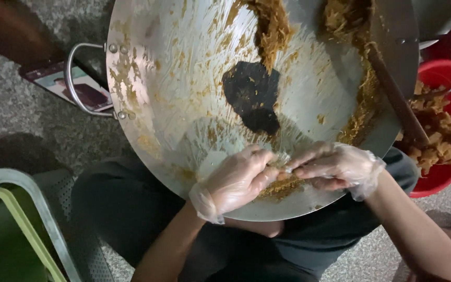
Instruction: Preparing individual portions of cake filling by wrapping a dark paste with dough in a large metal pan.
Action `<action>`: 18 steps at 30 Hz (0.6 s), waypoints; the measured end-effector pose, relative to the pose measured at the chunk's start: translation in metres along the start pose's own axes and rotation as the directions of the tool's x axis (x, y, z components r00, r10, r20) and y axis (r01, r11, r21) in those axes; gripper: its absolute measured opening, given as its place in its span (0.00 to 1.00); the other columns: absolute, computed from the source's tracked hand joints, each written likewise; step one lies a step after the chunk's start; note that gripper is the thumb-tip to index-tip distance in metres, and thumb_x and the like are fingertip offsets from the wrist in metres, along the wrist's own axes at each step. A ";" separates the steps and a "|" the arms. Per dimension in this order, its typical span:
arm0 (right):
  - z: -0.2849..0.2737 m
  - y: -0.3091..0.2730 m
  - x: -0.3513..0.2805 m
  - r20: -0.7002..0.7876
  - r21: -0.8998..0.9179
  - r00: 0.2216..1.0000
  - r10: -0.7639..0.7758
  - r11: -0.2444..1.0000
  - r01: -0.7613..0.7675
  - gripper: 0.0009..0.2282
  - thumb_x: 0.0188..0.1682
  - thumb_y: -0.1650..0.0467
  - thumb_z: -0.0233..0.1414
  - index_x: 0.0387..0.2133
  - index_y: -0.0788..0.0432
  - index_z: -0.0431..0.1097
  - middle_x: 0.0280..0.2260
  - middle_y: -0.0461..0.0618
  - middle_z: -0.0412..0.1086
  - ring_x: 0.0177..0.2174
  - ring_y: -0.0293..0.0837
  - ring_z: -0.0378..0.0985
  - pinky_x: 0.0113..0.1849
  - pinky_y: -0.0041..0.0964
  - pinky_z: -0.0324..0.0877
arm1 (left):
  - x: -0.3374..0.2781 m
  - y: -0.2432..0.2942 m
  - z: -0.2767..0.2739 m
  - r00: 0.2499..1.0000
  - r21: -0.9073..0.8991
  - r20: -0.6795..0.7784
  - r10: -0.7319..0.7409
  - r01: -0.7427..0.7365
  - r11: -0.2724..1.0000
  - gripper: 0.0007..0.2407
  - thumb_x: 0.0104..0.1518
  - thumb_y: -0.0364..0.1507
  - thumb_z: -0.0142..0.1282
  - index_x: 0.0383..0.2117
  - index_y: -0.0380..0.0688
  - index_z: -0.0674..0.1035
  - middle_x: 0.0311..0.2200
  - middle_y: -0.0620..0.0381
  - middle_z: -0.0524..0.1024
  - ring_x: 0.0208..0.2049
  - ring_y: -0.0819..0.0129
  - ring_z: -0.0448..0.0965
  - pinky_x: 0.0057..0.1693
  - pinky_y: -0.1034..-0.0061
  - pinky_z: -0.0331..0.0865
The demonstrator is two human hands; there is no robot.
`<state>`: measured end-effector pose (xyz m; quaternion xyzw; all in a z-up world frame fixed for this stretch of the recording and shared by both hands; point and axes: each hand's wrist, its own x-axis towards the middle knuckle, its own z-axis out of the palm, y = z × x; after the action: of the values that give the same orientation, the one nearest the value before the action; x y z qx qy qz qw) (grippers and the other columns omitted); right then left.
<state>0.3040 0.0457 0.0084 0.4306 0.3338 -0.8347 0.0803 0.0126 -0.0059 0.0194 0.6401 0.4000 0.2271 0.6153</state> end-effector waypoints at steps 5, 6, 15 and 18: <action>0.023 -0.005 -0.041 -0.072 -0.158 0.930 -0.360 0.925 0.346 0.14 0.47 0.79 0.55 0.47 0.66 0.78 0.20 0.54 0.78 0.10 0.34 0.67 0.08 0.26 0.60 | 0.004 0.011 0.011 0.891 -0.095 -0.323 0.319 -0.366 0.926 0.10 0.55 0.12 0.52 0.40 0.37 0.75 0.33 0.53 0.76 0.26 0.69 0.74 0.35 0.79 0.72; 0.040 -0.016 -0.043 -0.074 -0.156 0.928 -0.364 0.924 0.350 0.14 0.47 0.79 0.55 0.47 0.66 0.78 0.20 0.54 0.78 0.10 0.34 0.67 0.08 0.26 0.60 | 0.004 0.012 0.013 0.892 -0.094 -0.319 0.321 -0.367 0.926 0.10 0.55 0.12 0.52 0.40 0.37 0.75 0.33 0.53 0.76 0.26 0.69 0.74 0.35 0.79 0.72; 0.123 -0.044 -0.063 -0.325 -0.876 0.583 -0.745 0.469 0.111 0.16 0.41 0.78 0.51 0.44 0.70 0.74 0.33 0.58 0.83 0.04 0.34 0.74 0.06 0.22 0.68 | 0.008 -0.009 0.013 0.733 0.018 -0.641 0.229 -0.284 0.959 0.16 0.56 0.12 0.53 0.50 0.40 0.74 0.39 0.55 0.76 0.33 0.71 0.76 0.37 0.82 0.76; 0.118 -0.029 -0.053 -0.245 -0.932 0.594 -0.767 0.354 0.073 0.10 0.41 0.75 0.50 0.34 0.68 0.76 0.34 0.55 0.82 0.10 0.39 0.76 0.13 0.29 0.77 | 0.008 -0.015 0.005 0.931 -0.712 -0.365 0.000 -0.279 0.644 0.13 0.65 0.30 0.53 0.52 0.38 0.75 0.33 0.57 0.73 0.33 0.68 0.74 0.43 0.73 0.79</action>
<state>0.2461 -0.0140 0.1114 0.4800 0.8098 -0.3275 -0.0807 0.0181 -0.0039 0.0026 0.3085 0.3154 0.5240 0.7285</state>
